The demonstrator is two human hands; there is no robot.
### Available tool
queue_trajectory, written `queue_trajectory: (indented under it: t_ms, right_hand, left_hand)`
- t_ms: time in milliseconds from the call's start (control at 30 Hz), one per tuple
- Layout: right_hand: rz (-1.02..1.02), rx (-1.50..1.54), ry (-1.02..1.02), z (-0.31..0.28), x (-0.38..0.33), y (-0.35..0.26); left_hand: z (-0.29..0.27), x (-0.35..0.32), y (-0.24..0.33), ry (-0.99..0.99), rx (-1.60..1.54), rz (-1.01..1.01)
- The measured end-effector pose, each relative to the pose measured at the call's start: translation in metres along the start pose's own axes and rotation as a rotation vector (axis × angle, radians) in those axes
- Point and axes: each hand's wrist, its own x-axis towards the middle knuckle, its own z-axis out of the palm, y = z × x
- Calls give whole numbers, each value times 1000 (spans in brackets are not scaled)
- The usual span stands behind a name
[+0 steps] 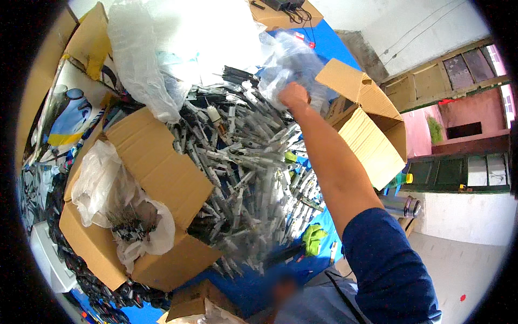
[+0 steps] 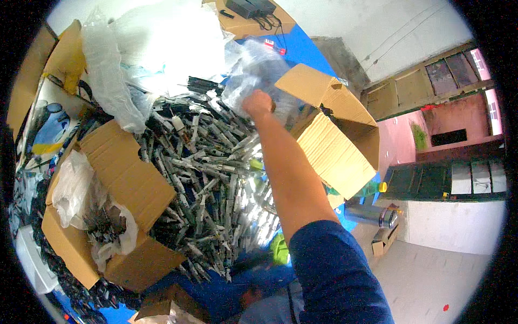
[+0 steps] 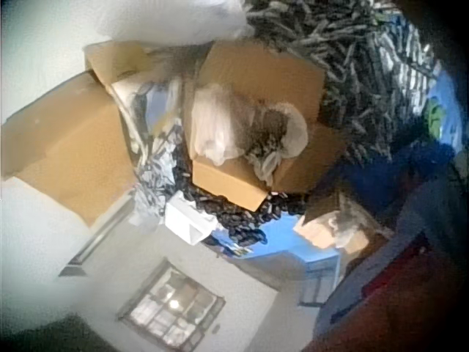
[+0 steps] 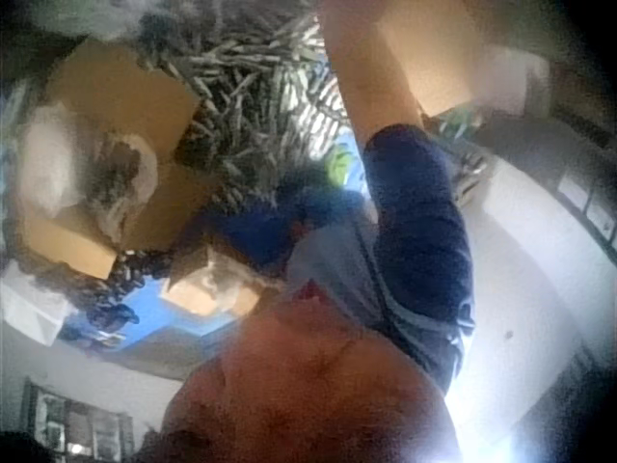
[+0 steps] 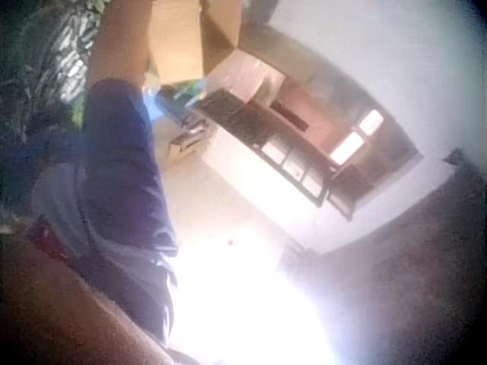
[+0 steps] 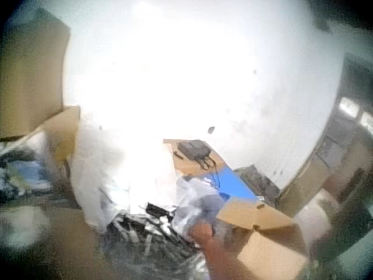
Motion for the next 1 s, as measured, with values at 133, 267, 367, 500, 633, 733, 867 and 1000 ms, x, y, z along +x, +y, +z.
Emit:
queue_trajectory:
  t_ms: [133, 267, 367, 500, 633, 733, 867, 1000]
  right_hand:
    - [-16, 7, 89, -18, -36, -10]
    - [-280, -140, 555, -4, -62, -2]
    - [-374, -18, 523, 9, -63, 4]
    - [-138, 328, 281, 17, -40, 5]
    - [-168, 486, 410, -28, -34, -32]
    - [-397, 621, 539, -37, -2, -56]
    - [-387, 739, 433, -31, 37, -68]
    - [-15, 725, -37, -16, 48, -69]
  left_hand:
    - [-6, 2, 1, -43, 14, 0]
    - [-7, 4, 4, -51, 16, 0]
    - [-7, 5, 4, -60, 23, 3]
    - [-5, 4, 4, -60, 25, 9]
    - [-7, 3, 2, -48, 11, -2]
    - [-6, 4, 2, -34, 1, -15]
    - [-5, 0, 2, -26, -17, -45]
    - [-2, -1, 6, -27, -40, -77]
